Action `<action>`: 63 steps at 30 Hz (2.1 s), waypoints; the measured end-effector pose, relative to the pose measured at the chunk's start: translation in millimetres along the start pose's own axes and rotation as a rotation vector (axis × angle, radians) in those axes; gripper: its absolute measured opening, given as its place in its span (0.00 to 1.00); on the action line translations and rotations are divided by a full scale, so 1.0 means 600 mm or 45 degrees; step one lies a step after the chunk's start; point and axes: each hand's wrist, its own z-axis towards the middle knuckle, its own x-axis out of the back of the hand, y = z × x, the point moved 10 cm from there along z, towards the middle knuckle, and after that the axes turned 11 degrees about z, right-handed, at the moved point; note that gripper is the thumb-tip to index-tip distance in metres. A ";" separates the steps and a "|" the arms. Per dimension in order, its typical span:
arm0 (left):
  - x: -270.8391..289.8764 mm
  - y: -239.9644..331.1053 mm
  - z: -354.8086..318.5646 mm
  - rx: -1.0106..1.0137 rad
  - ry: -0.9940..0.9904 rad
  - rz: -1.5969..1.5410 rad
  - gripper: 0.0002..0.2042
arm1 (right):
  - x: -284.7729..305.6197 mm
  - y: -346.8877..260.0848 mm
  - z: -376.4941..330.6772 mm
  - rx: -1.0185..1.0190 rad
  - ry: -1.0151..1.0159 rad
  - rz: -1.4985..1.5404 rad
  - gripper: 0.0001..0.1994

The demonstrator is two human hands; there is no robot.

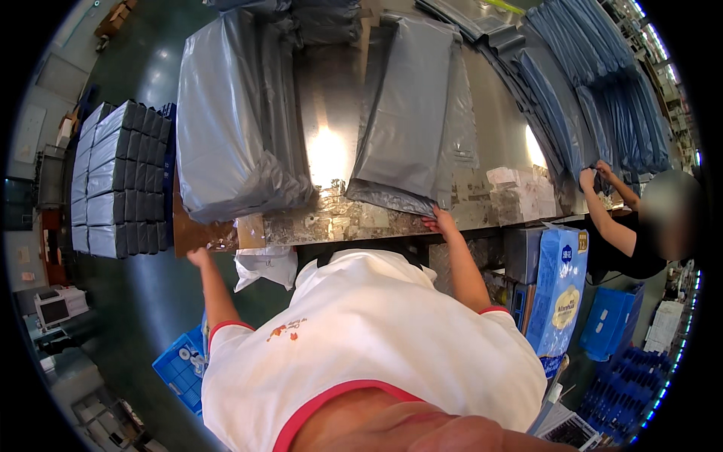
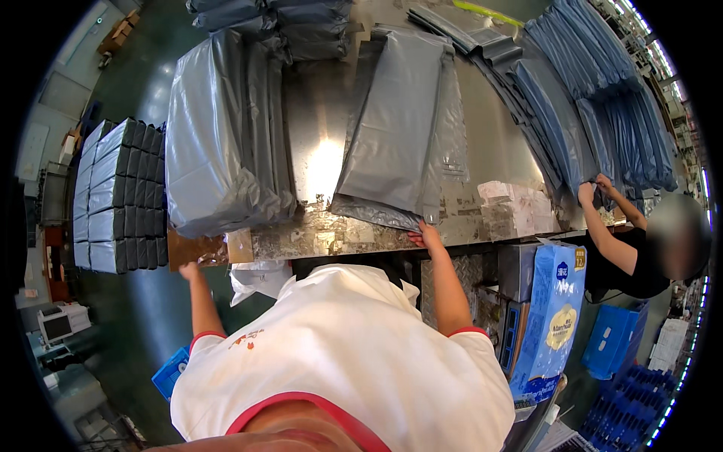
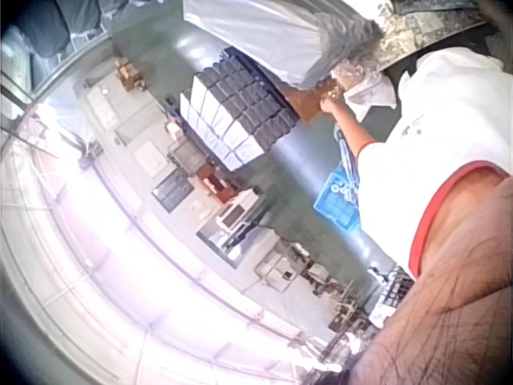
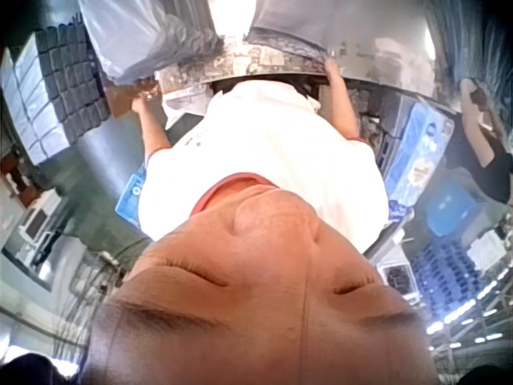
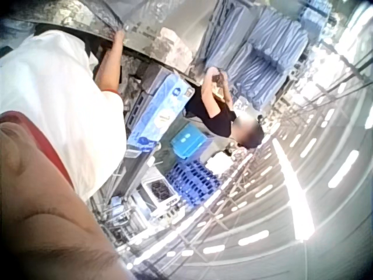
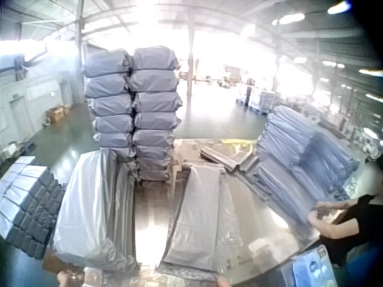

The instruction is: The person picks up blue packages of wipes, slides them into grey plastic mailer bags, and stacks the filled bags on the metal worktable.

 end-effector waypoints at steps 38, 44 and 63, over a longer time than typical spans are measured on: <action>-0.766 0.483 -0.566 -0.128 -1.548 -0.509 0.19 | 0.028 -0.274 0.173 0.819 -0.028 -0.177 0.15; -0.761 0.548 -0.643 0.596 -2.000 -0.487 0.35 | 0.014 -0.284 0.186 0.499 0.065 0.589 0.31; -0.069 0.677 -0.390 -0.178 -1.304 -0.998 0.37 | -0.452 -0.411 -0.374 0.735 -1.023 0.211 0.30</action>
